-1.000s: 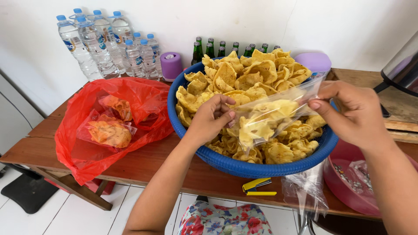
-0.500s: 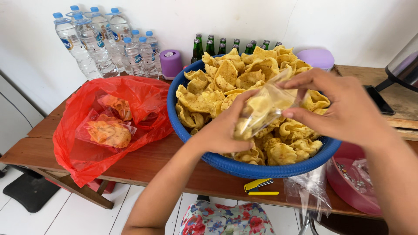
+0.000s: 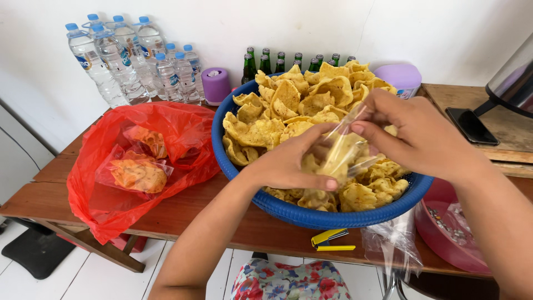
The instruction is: The person sits at a wooden table and packs fried snacks from a blue basket into small clear plastic bags. They use a yellow handheld stapler to seal the bags and place the finished packages into a red plastic bag. The process is repeated multiple times.
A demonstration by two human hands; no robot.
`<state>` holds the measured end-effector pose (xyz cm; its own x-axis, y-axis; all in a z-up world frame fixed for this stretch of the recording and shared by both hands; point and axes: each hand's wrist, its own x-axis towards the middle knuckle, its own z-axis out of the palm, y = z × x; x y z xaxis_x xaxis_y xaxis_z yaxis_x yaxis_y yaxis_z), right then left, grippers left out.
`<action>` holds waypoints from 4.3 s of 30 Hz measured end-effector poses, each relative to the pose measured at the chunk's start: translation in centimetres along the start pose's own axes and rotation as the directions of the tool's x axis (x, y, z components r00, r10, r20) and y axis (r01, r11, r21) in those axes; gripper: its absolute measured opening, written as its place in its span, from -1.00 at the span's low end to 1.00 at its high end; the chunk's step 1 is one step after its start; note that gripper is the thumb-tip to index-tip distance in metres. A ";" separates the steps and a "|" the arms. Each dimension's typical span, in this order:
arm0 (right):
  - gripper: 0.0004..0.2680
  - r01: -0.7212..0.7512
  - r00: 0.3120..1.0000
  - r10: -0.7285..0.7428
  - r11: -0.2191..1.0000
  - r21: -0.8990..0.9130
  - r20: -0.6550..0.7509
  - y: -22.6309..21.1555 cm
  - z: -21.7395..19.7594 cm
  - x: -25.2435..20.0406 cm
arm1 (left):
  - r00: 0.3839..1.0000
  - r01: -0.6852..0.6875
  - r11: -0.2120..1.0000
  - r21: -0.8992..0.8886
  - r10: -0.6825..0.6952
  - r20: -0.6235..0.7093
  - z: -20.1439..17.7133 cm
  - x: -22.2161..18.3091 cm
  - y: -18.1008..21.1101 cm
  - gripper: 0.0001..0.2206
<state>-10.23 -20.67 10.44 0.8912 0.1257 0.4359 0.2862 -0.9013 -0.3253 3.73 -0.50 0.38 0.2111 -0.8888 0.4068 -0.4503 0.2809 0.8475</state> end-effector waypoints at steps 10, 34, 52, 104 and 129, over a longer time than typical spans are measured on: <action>-0.81 0.168 0.972 -0.197 0.963 0.210 0.127 1.7 -2.0 0.3 | 0.999 -0.001 0.998 -0.069 0.004 0.041 -1.0 0.0 -1.0 -0.11; -0.68 0.077 0.985 -0.035 0.966 -0.248 0.171 8.4 1.5 -4.3 | 0.894 -0.134 0.956 0.259 0.229 -0.384 -2.0 -2.1 -2.0 -0.24; -0.73 -0.138 0.990 0.141 0.984 0.113 -0.015 10.1 0.5 -5.3 | 0.903 -0.113 0.966 0.233 0.198 -0.383 -1.8 -2.5 -1.7 -0.25; -0.75 0.082 0.935 -0.206 0.916 -0.393 -0.287 5.1 4.8 3.5 | 0.863 -0.393 0.558 -0.731 -0.050 -0.503 -4.2 -2.4 -4.4 -0.46; -0.85 0.347 0.919 -0.393 0.830 -0.437 -0.018 3.6 8.5 8.2 | 0.686 -0.688 0.319 -0.652 -0.007 -0.727 -5.0 -3.7 -5.5 -0.61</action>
<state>1.13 -19.32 5.70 0.7005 0.4625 0.5435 0.3926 -0.8857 0.2477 9.79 3.08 -4.05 0.7790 -0.3487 0.5212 0.2770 0.9370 0.2130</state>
